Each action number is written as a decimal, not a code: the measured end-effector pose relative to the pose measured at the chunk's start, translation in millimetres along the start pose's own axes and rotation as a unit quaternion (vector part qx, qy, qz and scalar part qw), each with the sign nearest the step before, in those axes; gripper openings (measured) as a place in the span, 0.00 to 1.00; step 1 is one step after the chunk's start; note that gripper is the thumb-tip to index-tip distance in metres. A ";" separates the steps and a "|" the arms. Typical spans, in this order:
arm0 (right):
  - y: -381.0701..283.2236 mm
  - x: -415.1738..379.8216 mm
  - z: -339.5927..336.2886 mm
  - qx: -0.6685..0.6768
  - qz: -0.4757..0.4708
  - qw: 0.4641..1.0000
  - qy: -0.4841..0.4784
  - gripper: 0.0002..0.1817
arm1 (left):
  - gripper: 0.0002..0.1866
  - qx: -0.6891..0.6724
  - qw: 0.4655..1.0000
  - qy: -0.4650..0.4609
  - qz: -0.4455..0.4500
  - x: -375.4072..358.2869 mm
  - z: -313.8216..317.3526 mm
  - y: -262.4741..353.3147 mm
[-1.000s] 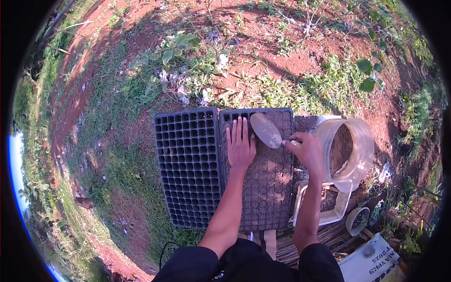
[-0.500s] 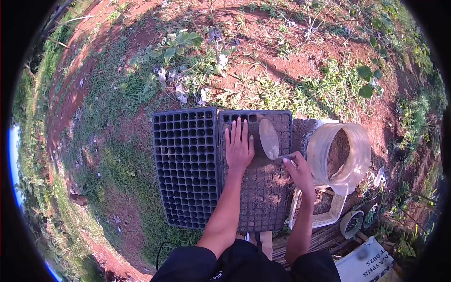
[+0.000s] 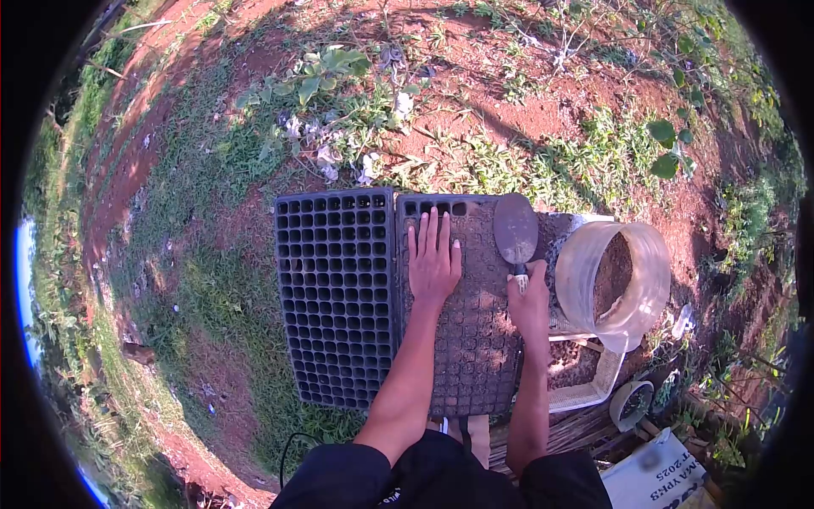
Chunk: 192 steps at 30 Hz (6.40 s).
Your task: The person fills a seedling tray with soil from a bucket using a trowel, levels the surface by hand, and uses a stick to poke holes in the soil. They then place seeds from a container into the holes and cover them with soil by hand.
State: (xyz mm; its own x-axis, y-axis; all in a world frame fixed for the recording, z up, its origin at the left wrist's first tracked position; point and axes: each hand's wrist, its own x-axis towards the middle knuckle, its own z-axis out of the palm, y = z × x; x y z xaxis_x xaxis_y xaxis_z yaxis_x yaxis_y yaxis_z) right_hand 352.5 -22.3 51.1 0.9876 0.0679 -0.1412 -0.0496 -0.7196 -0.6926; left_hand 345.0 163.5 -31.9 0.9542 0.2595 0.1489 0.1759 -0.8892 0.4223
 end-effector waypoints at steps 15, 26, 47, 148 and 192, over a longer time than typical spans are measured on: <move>-20.0 13.9 7.9 -0.054 -0.050 0.997 0.019 0.20 | 0.31 0.000 1.000 -0.002 0.003 -0.9 -0.7 0.0; -23.3 -4.3 9.9 -0.128 -0.019 0.991 0.026 0.21 | 0.30 0.002 1.000 0.011 0.011 -0.7 0.9 -0.8; -3.1 35.3 1.4 -0.130 -0.130 0.981 0.059 0.21 | 0.34 0.005 1.000 0.026 0.007 -0.4 4.4 -0.2; 6.5 87.6 106.9 -0.017 -0.200 0.954 0.223 0.08 | 0.27 0.037 0.995 0.082 0.036 -1.0 10.8 -0.7; -46.9 122.4 19.1 -0.226 -0.322 0.920 -0.009 0.06 | 0.27 0.009 0.993 0.109 0.035 -0.3 11.4 -0.2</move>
State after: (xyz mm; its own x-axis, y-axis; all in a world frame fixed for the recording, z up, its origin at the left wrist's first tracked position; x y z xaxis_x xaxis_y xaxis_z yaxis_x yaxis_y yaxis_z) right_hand 472.9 32.9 52.8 0.7881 0.5887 0.1799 0.6149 -0.7397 -0.2735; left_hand 347.4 159.3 -42.2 0.8898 0.2709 0.3672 0.1178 -0.9138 0.3887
